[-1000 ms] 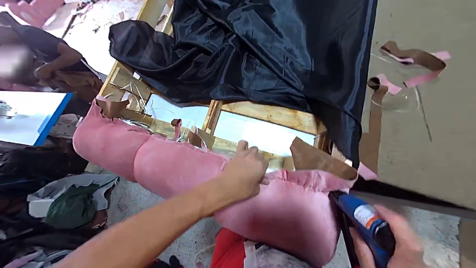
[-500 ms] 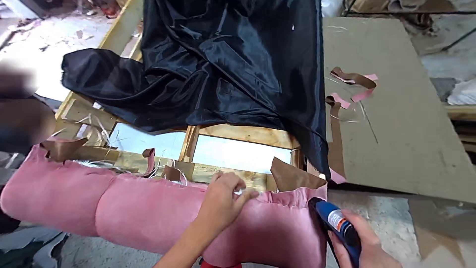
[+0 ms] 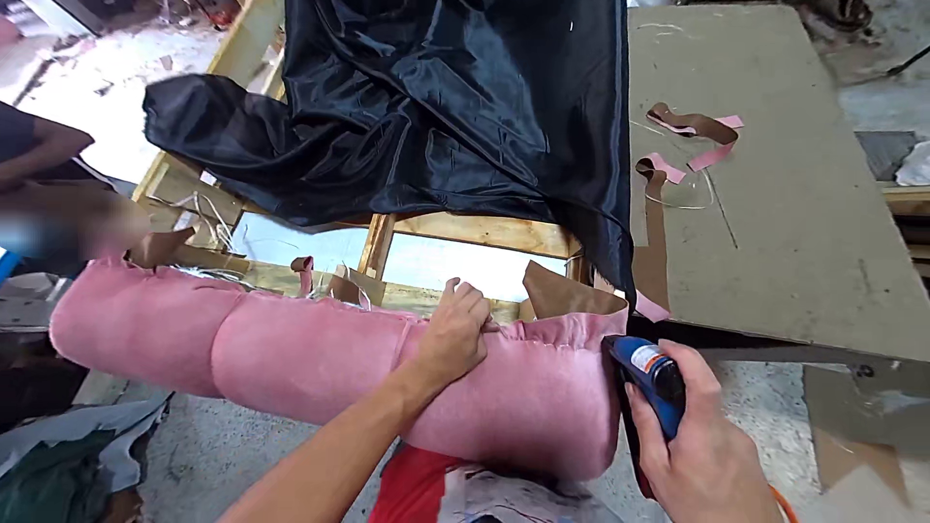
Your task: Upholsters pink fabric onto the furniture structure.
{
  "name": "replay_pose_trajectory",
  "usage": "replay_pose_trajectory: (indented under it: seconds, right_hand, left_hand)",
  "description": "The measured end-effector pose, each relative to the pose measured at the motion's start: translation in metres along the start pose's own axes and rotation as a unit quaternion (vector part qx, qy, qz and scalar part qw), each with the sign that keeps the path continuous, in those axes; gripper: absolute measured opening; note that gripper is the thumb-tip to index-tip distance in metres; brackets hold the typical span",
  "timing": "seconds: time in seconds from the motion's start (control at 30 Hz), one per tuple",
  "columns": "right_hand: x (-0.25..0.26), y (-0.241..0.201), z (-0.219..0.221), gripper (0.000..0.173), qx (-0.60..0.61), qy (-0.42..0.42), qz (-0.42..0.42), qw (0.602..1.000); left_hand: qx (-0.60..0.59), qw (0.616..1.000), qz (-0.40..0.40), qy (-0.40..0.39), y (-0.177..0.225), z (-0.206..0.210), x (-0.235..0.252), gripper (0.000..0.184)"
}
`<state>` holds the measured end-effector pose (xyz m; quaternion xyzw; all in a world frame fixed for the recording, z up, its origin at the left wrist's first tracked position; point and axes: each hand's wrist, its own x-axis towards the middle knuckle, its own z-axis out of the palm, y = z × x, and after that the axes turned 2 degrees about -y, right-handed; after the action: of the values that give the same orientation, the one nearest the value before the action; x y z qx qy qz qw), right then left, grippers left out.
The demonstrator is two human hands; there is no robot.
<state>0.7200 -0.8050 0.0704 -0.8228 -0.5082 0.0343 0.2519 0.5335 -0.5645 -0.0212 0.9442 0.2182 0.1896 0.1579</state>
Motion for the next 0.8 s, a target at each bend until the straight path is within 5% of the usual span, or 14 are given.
replay_pose_trajectory:
  seconds: [0.13,0.2,0.5,0.8]
  right_hand:
    - [0.014,-0.030,-0.014,0.066,0.079,-0.075,0.049,0.993]
    - [0.021,-0.056,-0.013,0.067,0.120,-0.119,0.077,0.983]
    - [0.033,-0.152,0.061,0.062,-0.016,-0.065,0.075,0.995]
    - [0.048,-0.184,0.063,0.070,-0.089,-0.107,0.164,0.977]
  left_hand:
    - [-0.093,0.952,-0.204,-0.209,0.012,-0.027,0.024,0.009]
    - [-0.153,0.914,-0.240,-0.289,0.001,-0.035,0.040,0.016]
    - [-0.288,0.859,-0.121,-0.407,-0.052,-0.027,0.064,0.017]
    - [-0.388,0.806,-0.056,-0.443,-0.073,-0.012,0.067,0.019]
